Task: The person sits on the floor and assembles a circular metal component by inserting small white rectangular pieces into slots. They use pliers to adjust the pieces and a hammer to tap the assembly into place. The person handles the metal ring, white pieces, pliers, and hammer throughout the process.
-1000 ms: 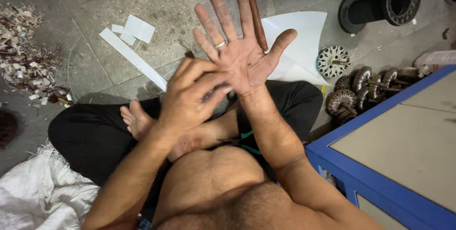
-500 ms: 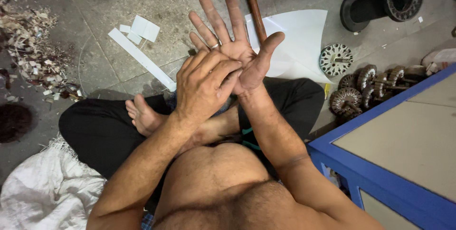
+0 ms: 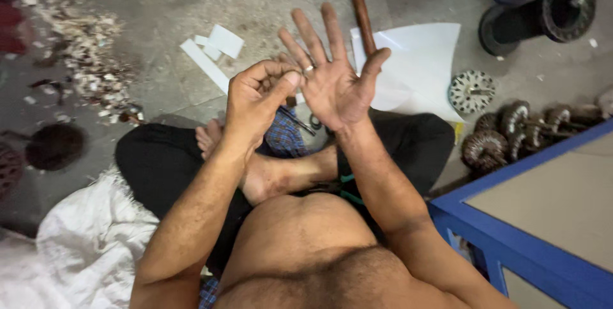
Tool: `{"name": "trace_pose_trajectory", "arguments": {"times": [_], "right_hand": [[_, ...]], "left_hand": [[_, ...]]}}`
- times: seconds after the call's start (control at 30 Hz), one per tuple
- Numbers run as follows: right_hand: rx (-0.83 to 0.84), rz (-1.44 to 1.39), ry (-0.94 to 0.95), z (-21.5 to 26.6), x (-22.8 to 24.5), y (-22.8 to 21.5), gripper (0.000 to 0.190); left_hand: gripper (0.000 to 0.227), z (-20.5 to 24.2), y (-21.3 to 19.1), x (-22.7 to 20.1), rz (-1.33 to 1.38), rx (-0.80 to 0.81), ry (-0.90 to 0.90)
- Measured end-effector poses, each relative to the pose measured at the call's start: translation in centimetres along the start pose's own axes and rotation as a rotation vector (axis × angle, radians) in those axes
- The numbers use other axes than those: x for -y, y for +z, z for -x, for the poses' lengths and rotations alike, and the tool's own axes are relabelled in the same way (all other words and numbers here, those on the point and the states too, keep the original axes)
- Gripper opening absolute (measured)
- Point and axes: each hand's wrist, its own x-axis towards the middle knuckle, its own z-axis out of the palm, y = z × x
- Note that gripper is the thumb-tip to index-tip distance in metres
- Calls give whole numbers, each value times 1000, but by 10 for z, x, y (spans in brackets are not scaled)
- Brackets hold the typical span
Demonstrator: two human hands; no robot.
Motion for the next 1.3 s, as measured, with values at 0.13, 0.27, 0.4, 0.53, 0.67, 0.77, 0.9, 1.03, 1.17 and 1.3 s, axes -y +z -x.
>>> {"name": "trace_pose_trajectory", "arguments": {"times": [0.13, 0.27, 0.4, 0.53, 0.67, 0.77, 0.9, 1.03, 1.17, 1.3], "right_hand": [[-7, 36, 23, 0, -1, 0, 106], [-18, 129, 45, 2, 2, -4, 103], [-59, 363, 94, 12, 10, -21, 103], [-244, 665, 77, 20, 14, -66, 77], [-440, 1015, 186, 24, 5, -121, 32], [-404, 1242, 280, 29, -7, -155, 19], [-183, 1437, 191, 21, -33, -185, 17], [-122, 1611, 169, 19, -45, -192, 24], [-115, 1649, 172, 15, -44, -187, 28], [-75, 1651, 133, 12, -40, -184, 28]], "left_hand": [[18, -5, -34, 5, 83, -14, -16], [23, -28, -77, 10, 71, -160, -70], [20, -47, -130, -3, -904, -621, 420], [25, -47, -159, -3, -1119, -719, 569], [20, -32, -130, 38, -861, -584, 375], [13, -31, -98, 74, -808, -354, 55], [16, -33, -68, 114, -1012, -144, -102], [25, -40, -63, 135, -1150, 50, -87], [29, -39, -63, 138, -1211, 139, 69], [30, -35, -54, 139, -1266, 96, 72]]}}
